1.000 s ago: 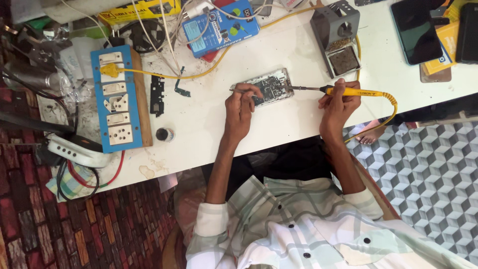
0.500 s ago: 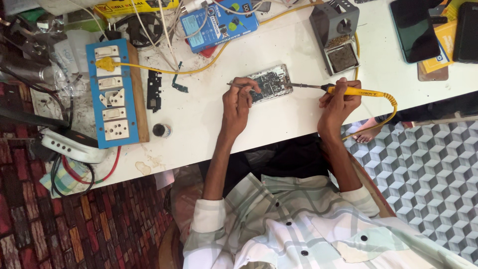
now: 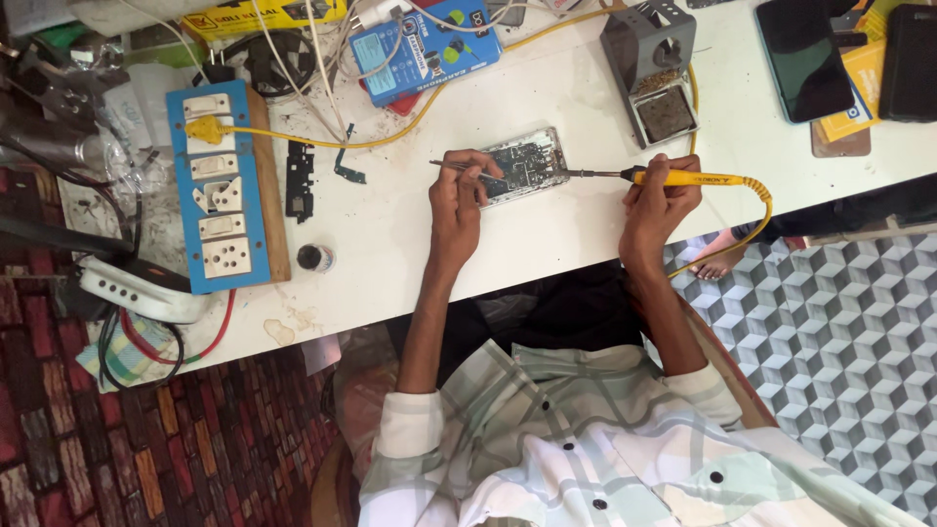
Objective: The person uses a soldering iron and a small tool to work on a circuit board placed on a cluttered workbench. They repeatedly apply the soldering iron to various points on the board while manipulating components with the other hand.
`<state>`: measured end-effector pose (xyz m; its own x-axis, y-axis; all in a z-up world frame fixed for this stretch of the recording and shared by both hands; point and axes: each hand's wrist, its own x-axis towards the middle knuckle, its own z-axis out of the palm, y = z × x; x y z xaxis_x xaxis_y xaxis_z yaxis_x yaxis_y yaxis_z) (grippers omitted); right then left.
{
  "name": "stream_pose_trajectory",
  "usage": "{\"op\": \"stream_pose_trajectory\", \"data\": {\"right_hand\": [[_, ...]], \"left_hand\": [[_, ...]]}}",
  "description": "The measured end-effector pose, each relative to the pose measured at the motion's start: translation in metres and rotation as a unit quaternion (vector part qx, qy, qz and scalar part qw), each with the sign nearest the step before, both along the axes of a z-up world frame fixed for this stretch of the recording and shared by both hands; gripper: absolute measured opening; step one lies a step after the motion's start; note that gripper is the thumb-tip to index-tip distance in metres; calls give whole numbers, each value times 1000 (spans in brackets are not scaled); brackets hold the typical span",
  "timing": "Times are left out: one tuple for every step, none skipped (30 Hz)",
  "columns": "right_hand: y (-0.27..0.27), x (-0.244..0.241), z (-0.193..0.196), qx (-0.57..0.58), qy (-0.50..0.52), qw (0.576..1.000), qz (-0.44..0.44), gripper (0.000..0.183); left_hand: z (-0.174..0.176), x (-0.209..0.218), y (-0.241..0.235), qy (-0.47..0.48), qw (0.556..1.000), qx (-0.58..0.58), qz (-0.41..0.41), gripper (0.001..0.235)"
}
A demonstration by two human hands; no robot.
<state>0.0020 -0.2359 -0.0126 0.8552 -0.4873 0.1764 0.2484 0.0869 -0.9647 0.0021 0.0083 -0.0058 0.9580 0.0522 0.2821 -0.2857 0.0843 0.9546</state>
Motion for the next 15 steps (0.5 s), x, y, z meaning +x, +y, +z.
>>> {"op": "stream_pose_trajectory", "data": {"right_hand": [[0,0,0,-2,-2,1000,3,23],[2,-1,1,3,3,1000,-1,24],[3,0,2,8,4,1000,-5,24],[3,2,4,12,5,1000,-8,25],[2,1,4,9,6,1000,-5,25],[2,0,4,7,7,1000,-2,25],[2,-1,4,4,9,1000,3,26],[1,-1,4,2,8,1000,3,25],[1,-1,4,1,8,1000,4,25],[2,-1,4,0,7,1000,5,25],[2,1,5,2,7,1000,5,24],[2,3,5,4,7,1000,5,24],[1,1,5,6,10,1000,3,24],[2,0,4,8,2,1000,7,25],[2,0,4,9,-6,1000,10,26]], "left_hand": [[0,1,0,4,1000,1,1,29],[0,0,1,1,1000,2,-2,32],[2,0,0,-6,1000,2,-4,34],[3,1,0,-13,1000,2,-6,37],[3,0,0,-11,1000,2,-3,38],[3,-1,0,-9,1000,1,0,39],[3,-1,0,-7,1000,0,4,40],[2,-2,-1,-3,1000,-5,3,39],[3,-2,-1,2,1000,-10,2,39],[3,-3,0,6,1000,-14,2,39],[4,-2,0,6,1000,-15,3,38],[6,-1,0,6,1000,-17,5,38],[6,-3,-1,10,1000,-19,4,37],[5,-3,-1,11,1000,-19,6,36],[5,-3,-1,11,1000,-20,7,34]]}}
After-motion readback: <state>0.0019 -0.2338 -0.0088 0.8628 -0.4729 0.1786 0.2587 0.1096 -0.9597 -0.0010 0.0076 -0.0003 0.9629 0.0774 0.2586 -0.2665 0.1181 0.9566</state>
